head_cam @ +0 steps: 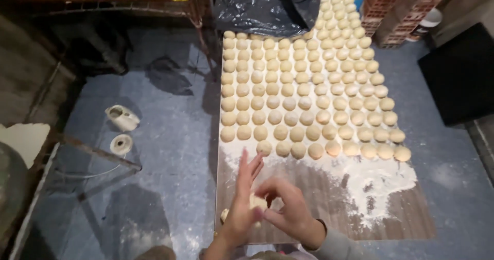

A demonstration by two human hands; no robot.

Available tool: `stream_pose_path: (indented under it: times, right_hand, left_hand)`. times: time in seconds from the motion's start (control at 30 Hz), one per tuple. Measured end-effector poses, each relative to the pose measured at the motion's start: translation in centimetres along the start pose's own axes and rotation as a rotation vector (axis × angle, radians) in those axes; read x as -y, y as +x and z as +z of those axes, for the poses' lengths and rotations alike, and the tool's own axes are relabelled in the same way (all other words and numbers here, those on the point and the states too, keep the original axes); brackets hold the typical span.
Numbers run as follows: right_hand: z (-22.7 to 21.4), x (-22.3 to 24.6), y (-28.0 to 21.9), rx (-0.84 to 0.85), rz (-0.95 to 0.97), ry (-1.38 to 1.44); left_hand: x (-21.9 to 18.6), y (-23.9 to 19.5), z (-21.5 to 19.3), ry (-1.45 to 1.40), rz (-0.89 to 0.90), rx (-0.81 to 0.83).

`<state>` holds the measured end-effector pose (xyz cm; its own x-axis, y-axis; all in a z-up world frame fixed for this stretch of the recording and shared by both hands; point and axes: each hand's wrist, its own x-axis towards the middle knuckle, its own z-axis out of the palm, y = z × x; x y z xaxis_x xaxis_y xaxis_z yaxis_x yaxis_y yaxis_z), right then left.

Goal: Rolling small pieces of dough into balls on a floured work surface.

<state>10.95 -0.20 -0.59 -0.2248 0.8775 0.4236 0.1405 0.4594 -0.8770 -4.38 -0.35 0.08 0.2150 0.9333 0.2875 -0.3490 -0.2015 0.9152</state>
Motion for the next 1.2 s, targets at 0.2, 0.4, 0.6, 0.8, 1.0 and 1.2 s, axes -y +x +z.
stream_pose_path:
  times: [0.2, 0.4, 0.6, 0.8, 1.0, 1.2]
  right_hand:
    - [1.6, -0.9, -2.5, -0.196, 0.115, -0.287]
    - [-0.5, 1.0, 0.4, -0.181, -0.327, -0.668]
    - [-1.6, -1.9, -1.1, -0.105, 0.084, -0.196]
    - [0.3, 2.7, -0.3, 0.131, -0.119, -0.325]
    - [-2.5, 2.5, 1.3, -0.117, -0.204, -0.458]
    - [-1.6, -0.4, -1.1, -0.246, 0.062, -0.226]
  left_hand:
    - [9.2, -2.1, -1.2, -0.13, 0.008, -0.231]
    - [4.5, 0.0, 0.6, -0.076, -0.23, -0.199]
    - [-1.3, 1.2, 2.5, -0.396, -0.045, -0.066]
    - [7.2, 0.1, 0.0, -0.086, -0.18, -0.487]
    - [1.7, 0.6, 2.0, 0.072, -0.122, -0.106]
    - [6.2, -0.2, 2.1, -0.441, -0.054, -0.249]
